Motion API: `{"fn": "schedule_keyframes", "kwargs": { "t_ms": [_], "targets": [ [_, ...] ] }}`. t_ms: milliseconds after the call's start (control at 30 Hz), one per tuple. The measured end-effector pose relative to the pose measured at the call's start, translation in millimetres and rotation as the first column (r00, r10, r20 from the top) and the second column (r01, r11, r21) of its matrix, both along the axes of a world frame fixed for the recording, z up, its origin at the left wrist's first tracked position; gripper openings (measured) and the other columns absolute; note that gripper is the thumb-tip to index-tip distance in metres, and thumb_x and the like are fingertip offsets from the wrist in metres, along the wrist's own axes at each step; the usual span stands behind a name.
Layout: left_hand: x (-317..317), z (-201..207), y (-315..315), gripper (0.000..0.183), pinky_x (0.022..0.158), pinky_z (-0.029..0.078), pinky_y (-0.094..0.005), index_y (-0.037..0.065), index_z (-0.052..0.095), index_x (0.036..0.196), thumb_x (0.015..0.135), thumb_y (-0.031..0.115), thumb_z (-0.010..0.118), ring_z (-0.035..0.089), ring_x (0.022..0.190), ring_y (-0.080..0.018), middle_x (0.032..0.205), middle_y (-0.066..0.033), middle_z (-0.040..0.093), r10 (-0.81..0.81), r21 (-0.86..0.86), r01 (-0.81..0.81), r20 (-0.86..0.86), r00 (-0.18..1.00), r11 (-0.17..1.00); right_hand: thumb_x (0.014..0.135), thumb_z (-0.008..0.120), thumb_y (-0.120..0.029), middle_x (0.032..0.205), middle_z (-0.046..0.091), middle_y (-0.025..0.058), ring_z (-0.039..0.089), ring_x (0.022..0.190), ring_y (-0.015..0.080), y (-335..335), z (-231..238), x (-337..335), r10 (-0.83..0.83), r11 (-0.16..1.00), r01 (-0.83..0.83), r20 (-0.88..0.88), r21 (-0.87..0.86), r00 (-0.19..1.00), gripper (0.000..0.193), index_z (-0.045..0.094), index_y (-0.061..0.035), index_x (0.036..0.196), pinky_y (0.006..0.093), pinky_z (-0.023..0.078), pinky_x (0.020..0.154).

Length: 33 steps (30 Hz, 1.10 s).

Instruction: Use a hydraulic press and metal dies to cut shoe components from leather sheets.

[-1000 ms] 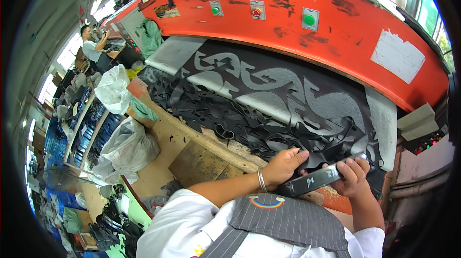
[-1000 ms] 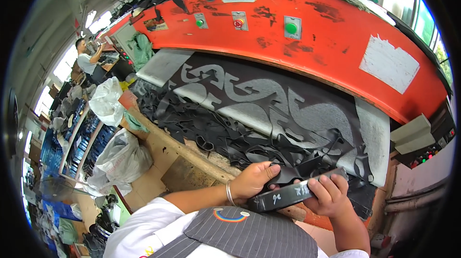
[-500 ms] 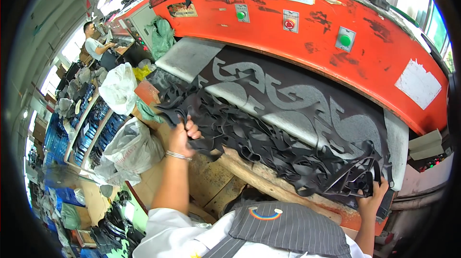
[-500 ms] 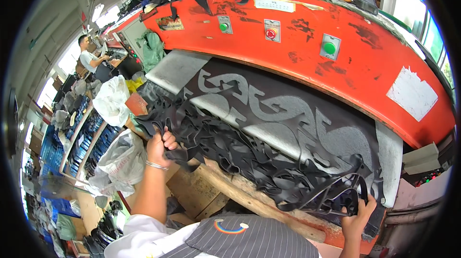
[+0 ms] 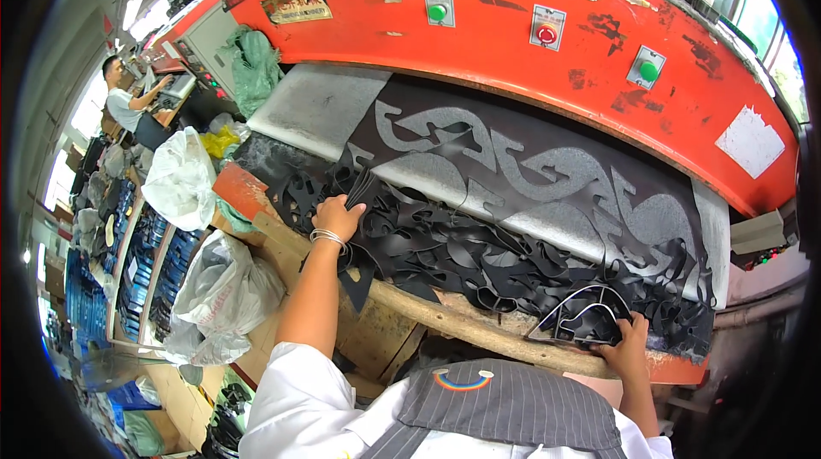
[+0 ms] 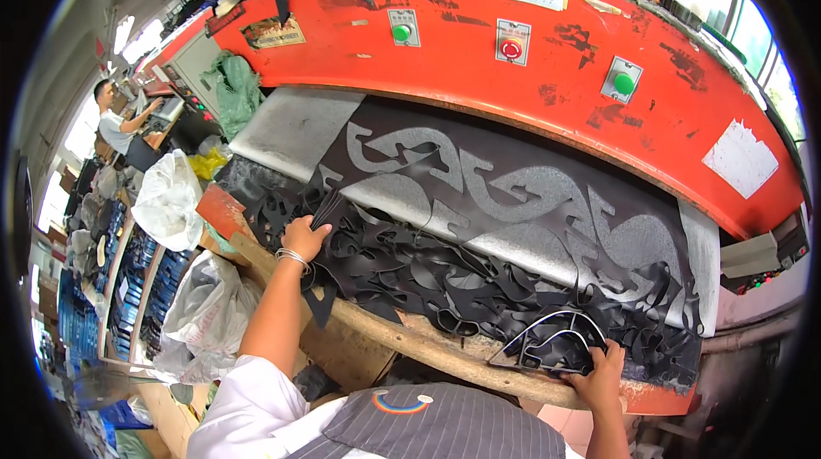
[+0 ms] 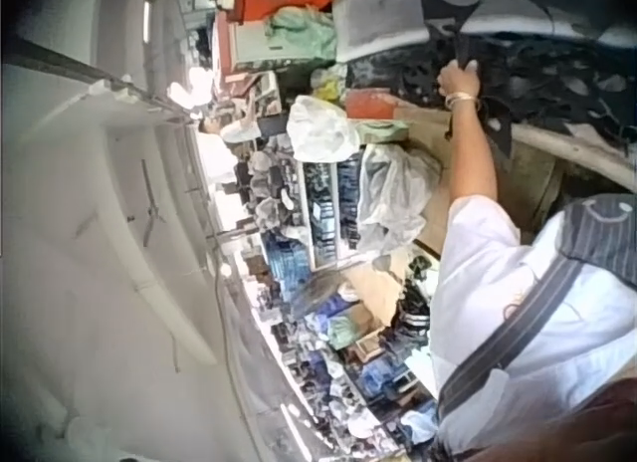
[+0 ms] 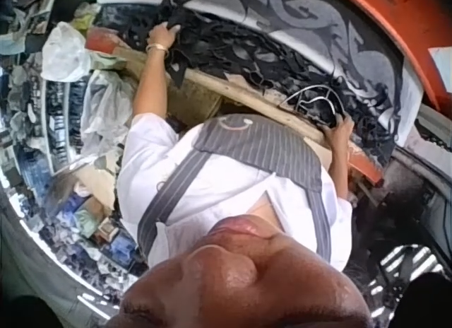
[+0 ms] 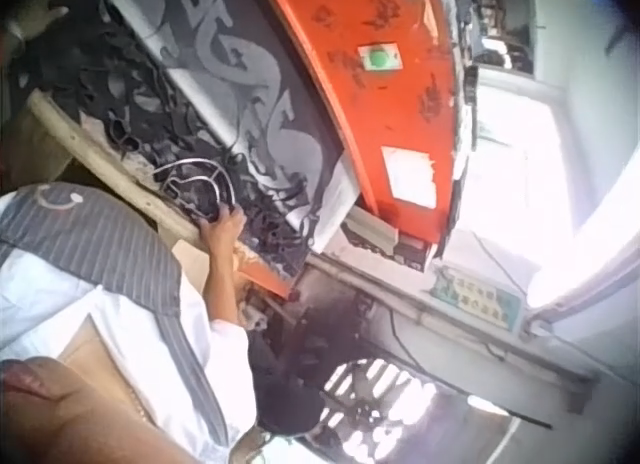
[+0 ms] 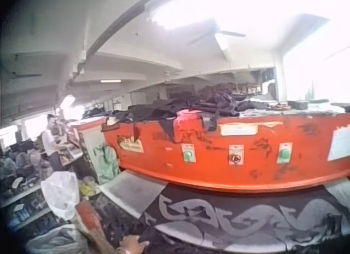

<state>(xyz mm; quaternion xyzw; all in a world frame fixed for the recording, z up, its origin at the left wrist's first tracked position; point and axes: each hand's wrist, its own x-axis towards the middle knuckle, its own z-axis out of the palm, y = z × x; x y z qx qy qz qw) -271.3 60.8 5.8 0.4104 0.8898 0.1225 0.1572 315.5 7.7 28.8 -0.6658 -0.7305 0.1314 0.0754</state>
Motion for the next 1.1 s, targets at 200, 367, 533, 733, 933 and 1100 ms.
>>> {"fn": "schedule_keyframes", "kwargs": {
  "t_ms": [200,367,533,733,933,1100],
  "targets": [
    [-26,-10,-13,0.05,0.087,0.046,-0.041,0.002,0.061,0.117,0.082,0.035,0.07,0.064,0.097,-0.029,0.105,-0.0163,0.068,-0.063,0.146,0.056,0.043,0.997,0.988,0.05,0.089,-0.018,0.13,0.043,0.0256,0.041,0.119,0.0424,2,-1,-19,-0.029,1.0,0.03,0.068,-0.01,0.997,0.067,0.06,0.0004,0.108,0.0477,0.036,0.101],
    [-2,17,-65,0.03,0.083,0.051,-0.0339,0.0,0.062,0.108,0.083,0.017,0.069,0.066,0.088,-0.0206,0.101,-0.0105,0.069,-0.469,0.655,-0.455,0.753,0.462,0.603,0.051,0.089,-0.019,0.131,0.042,0.0261,0.04,0.12,0.0429,-8,-7,-11,-0.009,1.0,0.007,0.076,0.019,0.997,0.068,0.059,0.0006,0.108,0.0479,0.036,0.101],
    [21,44,-146,0.052,0.096,0.049,-0.0406,-0.008,0.055,0.12,0.072,0.011,0.064,0.064,0.104,-0.0287,0.115,-0.0179,0.064,-0.764,0.592,-0.703,0.636,0.106,0.395,0.052,0.088,-0.022,0.131,0.042,0.0285,0.04,0.12,0.0434,-26,4,7,-0.02,1.0,0.02,0.09,0.008,0.996,0.067,0.058,0.002,0.107,0.0477,0.037,0.101],
    [65,67,-257,0.078,0.1,0.045,-0.0504,-0.016,0.049,0.125,0.061,0.026,0.064,0.055,0.113,-0.0488,0.119,-0.0363,0.055,-0.912,0.661,-0.725,0.394,0.117,0.192,0.051,0.088,-0.023,0.141,0.036,0.0288,0.038,0.127,0.0437,-22,37,25,0.185,0.98,-0.172,0.123,-0.104,0.975,0.083,0.054,-0.002,0.123,0.0486,0.034,0.104],
    [109,37,-348,0.079,0.099,0.044,-0.0531,-0.015,0.048,0.126,0.06,0.027,0.065,0.055,0.112,-0.0495,0.119,-0.0348,0.055,-0.96,0.72,-0.694,0.182,0.213,-0.017,0.059,0.084,-0.017,0.143,0.037,0.0216,0.037,0.128,0.0406,-3,59,15,0.446,0.894,-0.447,0.135,-0.03,0.885,0.074,0.053,-0.0041,0.124,0.0469,0.031,0.107],
    [167,-41,-436,0.029,0.062,0.055,-0.0403,0.004,0.054,0.108,0.086,0.021,0.061,0.065,0.066,-0.0282,0.083,-0.0159,0.065,-0.311,0.138,-0.975,0.947,0.079,0.173,0.065,0.078,-0.007,0.144,0.039,0.019,0.039,0.13,0.0388,4,42,-15,0.703,0.711,-0.703,0.027,-0.007,0.711,0.062,0.054,-0.0042,0.122,0.043,0.031,0.108]
  ]
}}
